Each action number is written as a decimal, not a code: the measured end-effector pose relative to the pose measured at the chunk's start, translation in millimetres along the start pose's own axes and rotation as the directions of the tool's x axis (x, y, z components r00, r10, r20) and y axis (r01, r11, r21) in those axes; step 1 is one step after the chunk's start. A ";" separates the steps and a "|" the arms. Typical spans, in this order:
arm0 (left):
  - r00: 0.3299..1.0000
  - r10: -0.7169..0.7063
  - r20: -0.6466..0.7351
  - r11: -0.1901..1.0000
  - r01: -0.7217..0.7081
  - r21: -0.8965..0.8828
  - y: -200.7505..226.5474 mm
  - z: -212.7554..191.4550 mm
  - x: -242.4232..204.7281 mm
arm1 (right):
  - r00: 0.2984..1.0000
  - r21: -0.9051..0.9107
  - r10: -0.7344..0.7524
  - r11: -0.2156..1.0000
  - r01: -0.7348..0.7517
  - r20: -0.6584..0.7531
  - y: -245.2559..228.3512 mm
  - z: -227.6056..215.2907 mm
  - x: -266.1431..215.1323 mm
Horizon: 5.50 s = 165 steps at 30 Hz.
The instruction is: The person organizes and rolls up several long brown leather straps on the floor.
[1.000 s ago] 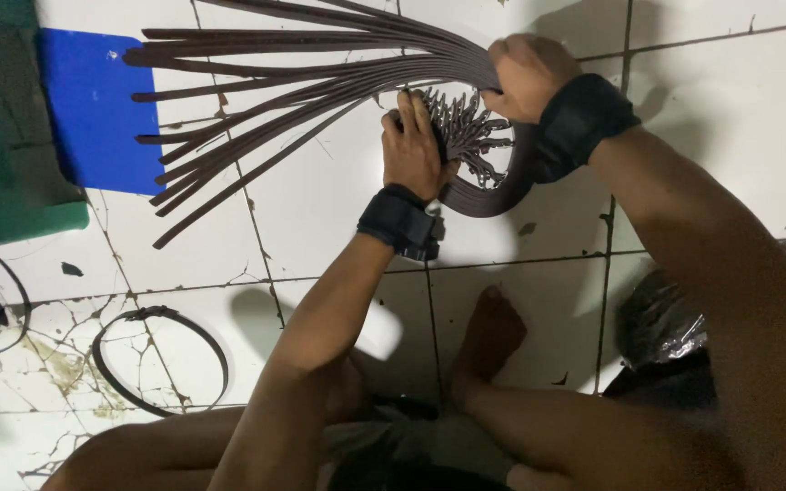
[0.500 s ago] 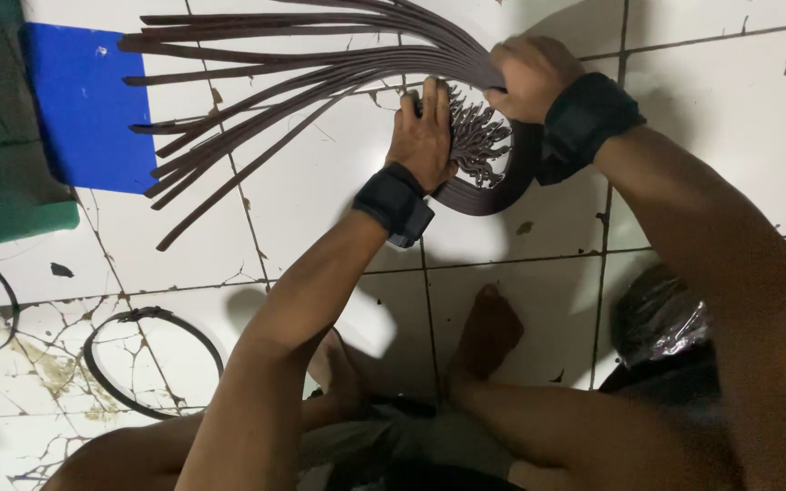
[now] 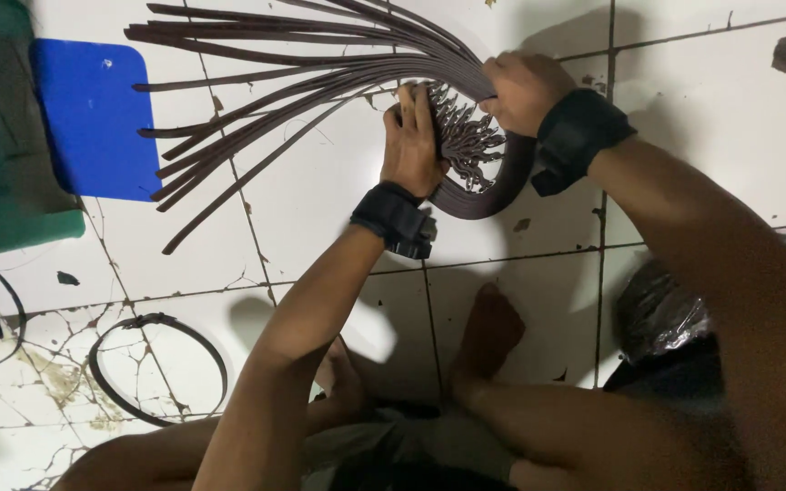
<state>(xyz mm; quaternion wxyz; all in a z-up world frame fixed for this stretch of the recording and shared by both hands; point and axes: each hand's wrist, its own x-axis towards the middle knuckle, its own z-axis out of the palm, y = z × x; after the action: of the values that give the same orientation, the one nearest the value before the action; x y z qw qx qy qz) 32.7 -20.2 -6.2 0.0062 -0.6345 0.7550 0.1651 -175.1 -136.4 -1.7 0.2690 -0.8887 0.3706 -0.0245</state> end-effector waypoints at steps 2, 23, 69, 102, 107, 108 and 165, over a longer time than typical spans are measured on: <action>0.994 -0.005 -0.109 0.998 -0.001 -0.057 -4.6 16.6 -0.8 | 0.999 -0.038 0.039 0.999 -0.037 0.035 -0.1 4.4 1.5; 0.933 0.311 0.183 0.942 -0.329 0.075 -28.8 -14.3 20.0 | 0.998 0.063 0.048 0.997 -0.045 -0.037 7.7 28.4 5.5; 0.998 -0.052 0.022 0.999 0.052 -0.002 -5.7 -3.2 -1.9 | 0.960 0.076 -0.165 0.980 0.186 -0.225 16.1 43.5 42.9; 1.000 -0.003 0.011 0.992 0.002 0.126 -17.7 -33.8 -5.3 | 0.994 -0.307 -0.076 0.947 0.097 0.078 -51.4 4.3 34.7; 0.999 -0.039 -0.010 0.994 0.040 0.105 -17.8 -33.8 -7.5 | 0.995 -0.358 -0.040 0.931 0.070 0.091 -59.3 4.9 35.9; 0.999 -0.041 -0.012 0.994 0.042 0.103 -17.6 -33.8 -9.9 | 0.995 -0.360 -0.042 0.930 0.072 0.092 -58.2 10.9 36.5; 0.982 0.189 0.025 0.972 -0.190 0.141 -25.7 15.3 -5.4 | 0.985 0.113 -0.136 0.982 0.148 -0.104 -1.1 41.5 48.4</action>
<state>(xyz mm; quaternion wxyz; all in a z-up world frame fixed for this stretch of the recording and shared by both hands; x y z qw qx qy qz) 55.4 -14.7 -25.7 0.0401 -0.5566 0.8219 0.1139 -129.3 -149.2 -44.2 0.3017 -0.8928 0.3164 -0.1084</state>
